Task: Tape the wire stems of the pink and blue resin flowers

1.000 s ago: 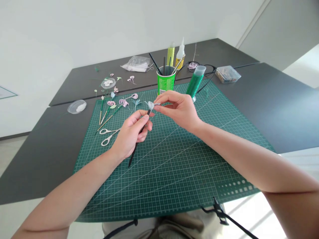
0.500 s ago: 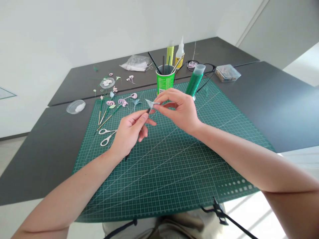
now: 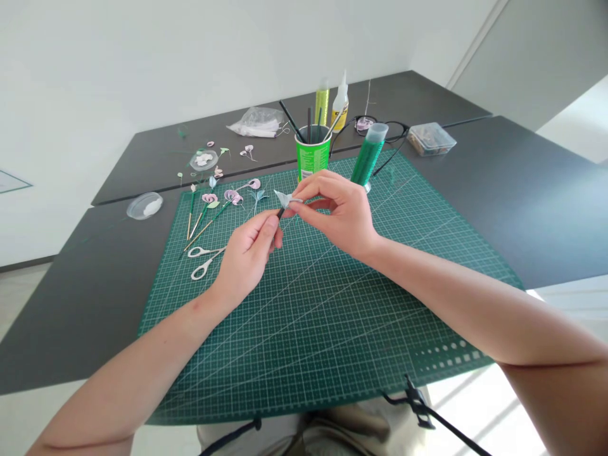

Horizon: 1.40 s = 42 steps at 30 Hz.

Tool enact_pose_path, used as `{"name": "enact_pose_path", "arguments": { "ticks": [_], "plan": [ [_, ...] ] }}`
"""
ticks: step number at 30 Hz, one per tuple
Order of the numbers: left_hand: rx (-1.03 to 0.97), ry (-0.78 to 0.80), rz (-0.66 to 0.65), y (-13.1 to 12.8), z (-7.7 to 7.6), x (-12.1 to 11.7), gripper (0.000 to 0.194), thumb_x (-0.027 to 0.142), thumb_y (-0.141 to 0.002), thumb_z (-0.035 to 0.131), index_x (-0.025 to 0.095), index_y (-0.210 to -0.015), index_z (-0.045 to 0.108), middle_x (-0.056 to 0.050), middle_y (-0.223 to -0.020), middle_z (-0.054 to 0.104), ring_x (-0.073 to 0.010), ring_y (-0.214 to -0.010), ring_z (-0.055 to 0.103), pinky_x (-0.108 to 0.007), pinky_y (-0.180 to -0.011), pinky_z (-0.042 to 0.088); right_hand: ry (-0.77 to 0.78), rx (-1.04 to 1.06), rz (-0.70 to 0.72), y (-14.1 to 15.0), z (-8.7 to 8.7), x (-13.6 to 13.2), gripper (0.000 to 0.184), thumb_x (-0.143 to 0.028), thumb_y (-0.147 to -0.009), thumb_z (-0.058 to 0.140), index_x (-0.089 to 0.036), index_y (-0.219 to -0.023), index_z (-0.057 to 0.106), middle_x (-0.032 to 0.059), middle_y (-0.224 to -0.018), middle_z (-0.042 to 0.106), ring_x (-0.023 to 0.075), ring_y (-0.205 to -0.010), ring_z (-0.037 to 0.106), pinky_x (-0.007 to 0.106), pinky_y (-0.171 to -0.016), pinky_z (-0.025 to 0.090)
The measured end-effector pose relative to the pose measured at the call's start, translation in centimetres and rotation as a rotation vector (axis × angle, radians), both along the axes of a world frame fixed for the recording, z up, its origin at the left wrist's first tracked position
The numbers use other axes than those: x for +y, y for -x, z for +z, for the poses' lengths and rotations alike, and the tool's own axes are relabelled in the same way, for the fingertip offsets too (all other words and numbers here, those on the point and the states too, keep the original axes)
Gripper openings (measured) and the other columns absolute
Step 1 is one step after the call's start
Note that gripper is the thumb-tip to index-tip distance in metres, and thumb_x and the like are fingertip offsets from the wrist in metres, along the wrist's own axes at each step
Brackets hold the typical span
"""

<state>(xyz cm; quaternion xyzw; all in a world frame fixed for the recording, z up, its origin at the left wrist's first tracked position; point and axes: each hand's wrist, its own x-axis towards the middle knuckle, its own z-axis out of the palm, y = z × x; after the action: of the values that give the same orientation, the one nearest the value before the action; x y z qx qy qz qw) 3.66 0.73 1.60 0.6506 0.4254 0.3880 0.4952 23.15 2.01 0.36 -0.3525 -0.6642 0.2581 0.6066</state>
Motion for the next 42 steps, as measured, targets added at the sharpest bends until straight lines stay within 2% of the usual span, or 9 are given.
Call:
{"name": "enact_pose_path", "arguments": {
  "ticks": [3, 9, 14, 18, 21, 25, 32, 38, 42],
  "plan": [
    [-0.061, 0.079, -0.009, -0.2, 0.3, 0.2, 0.023, 0.044, -0.104, 0.066, 0.022, -0.103, 0.075, 0.003, -0.067, 0.051, -0.0111, -0.051, 0.033, -0.025, -0.044, 0.022, 0.009, 0.002, -0.002, 0.1, 0.0, -0.1, 0.01, -0.025, -0.091, 0.077, -0.024, -0.081, 0.075, 0.0047, -0.098, 0.074, 0.0204, -0.101, 0.07, 0.034, -0.078, 0.068],
    [-0.182, 0.247, -0.056, -0.3, 0.8, 0.6, 0.021, 0.04, -0.096, 0.074, 0.019, -0.094, 0.07, 0.003, -0.074, 0.054, -0.0065, -0.052, 0.03, -0.02, -0.044, 0.018, -0.006, 0.003, -0.006, 0.0, -0.2, 0.0, 0.012, -0.025, -0.092, 0.078, -0.023, -0.081, 0.074, 0.0051, -0.097, 0.074, 0.0216, -0.104, 0.07, 0.036, -0.079, 0.067],
    [-0.201, 0.291, -0.055, -0.4, 1.2, 0.6, 0.023, 0.037, -0.093, 0.076, 0.018, -0.088, 0.066, 0.003, -0.077, 0.055, -0.0052, -0.052, 0.028, -0.019, -0.044, 0.018, 0.005, -0.007, -0.014, 0.0, -0.1, 0.0, 0.012, -0.025, -0.092, 0.077, -0.024, -0.081, 0.074, 0.0043, -0.098, 0.074, 0.0205, -0.102, 0.071, 0.035, -0.08, 0.067],
    [-0.149, 0.243, -0.059, -0.4, 1.2, 0.5, 0.021, 0.037, -0.096, 0.073, 0.018, -0.089, 0.066, 0.003, -0.076, 0.054, -0.0065, -0.052, 0.029, -0.02, -0.044, 0.02, 0.009, -0.017, -0.012, 0.0, 0.0, -0.1, 0.011, -0.026, -0.092, 0.077, -0.023, -0.081, 0.074, 0.0038, -0.099, 0.075, 0.0188, -0.097, 0.071, 0.034, -0.079, 0.067],
    [-0.077, 0.126, -0.04, -0.3, 0.9, 0.5, 0.02, 0.038, -0.1, 0.068, 0.02, -0.091, 0.068, 0.003, -0.07, 0.05, -0.0087, -0.051, 0.031, -0.023, -0.044, 0.022, 0.002, -0.022, -0.013, 0.0, 0.0, -0.2, 0.012, -0.026, -0.092, 0.077, -0.023, -0.081, 0.074, 0.0037, -0.099, 0.075, 0.0184, -0.096, 0.071, 0.033, -0.079, 0.068],
    [0.019, -0.027, -0.024, 0.0, 0.4, 0.6, 0.018, 0.034, -0.105, 0.062, 0.021, -0.101, 0.074, 0.001, -0.072, 0.057, -0.0101, -0.051, 0.035, -0.026, -0.045, 0.026, -0.017, -0.02, -0.016, 0.0, -0.1, -0.3, 0.012, -0.024, -0.092, 0.077, -0.023, -0.081, 0.074, 0.0037, -0.098, 0.075, 0.0181, -0.096, 0.071, 0.032, -0.078, 0.068],
    [0.03, -0.013, -0.034, 0.1, 0.1, 0.5, 0.024, 0.034, -0.106, 0.058, 0.021, -0.109, 0.077, 0.0, -0.077, 0.063, -0.0106, -0.05, 0.037, -0.027, -0.046, 0.027, -0.03, -0.011, -0.022, 0.1, 0.0, -0.3, 0.011, -0.025, -0.093, 0.076, -0.024, -0.082, 0.074, 0.0039, -0.098, 0.074, 0.019, -0.099, 0.071, 0.033, -0.077, 0.068],
    [0.105, -0.124, -0.039, 0.2, 0.4, 0.5, 0.022, 0.035, -0.106, 0.061, 0.02, -0.109, 0.077, 0.001, -0.073, 0.061, -0.0121, -0.055, 0.041, -0.027, -0.05, 0.03, -0.079, -0.032, -0.027, 0.1, 0.1, -0.4, 0.012, -0.022, -0.094, 0.075, -0.022, -0.082, 0.074, 0.0045, -0.098, 0.075, 0.0185, -0.098, 0.071, 0.032, -0.077, 0.068],
    [0.135, -0.167, -0.033, 0.2, 0.3, 0.7, 0.024, 0.032, -0.107, 0.056, 0.02, -0.108, 0.077, 0.001, -0.07, 0.058, -0.0125, -0.056, 0.041, -0.027, -0.05, 0.03, -0.156, -0.047, -0.034, 0.1, -0.3, -0.1, 0.012, -0.019, -0.095, 0.074, -0.02, -0.083, 0.073, 0.0042, -0.097, 0.074, 0.0162, -0.095, 0.072, 0.029, -0.075, 0.068]
  ]
}}
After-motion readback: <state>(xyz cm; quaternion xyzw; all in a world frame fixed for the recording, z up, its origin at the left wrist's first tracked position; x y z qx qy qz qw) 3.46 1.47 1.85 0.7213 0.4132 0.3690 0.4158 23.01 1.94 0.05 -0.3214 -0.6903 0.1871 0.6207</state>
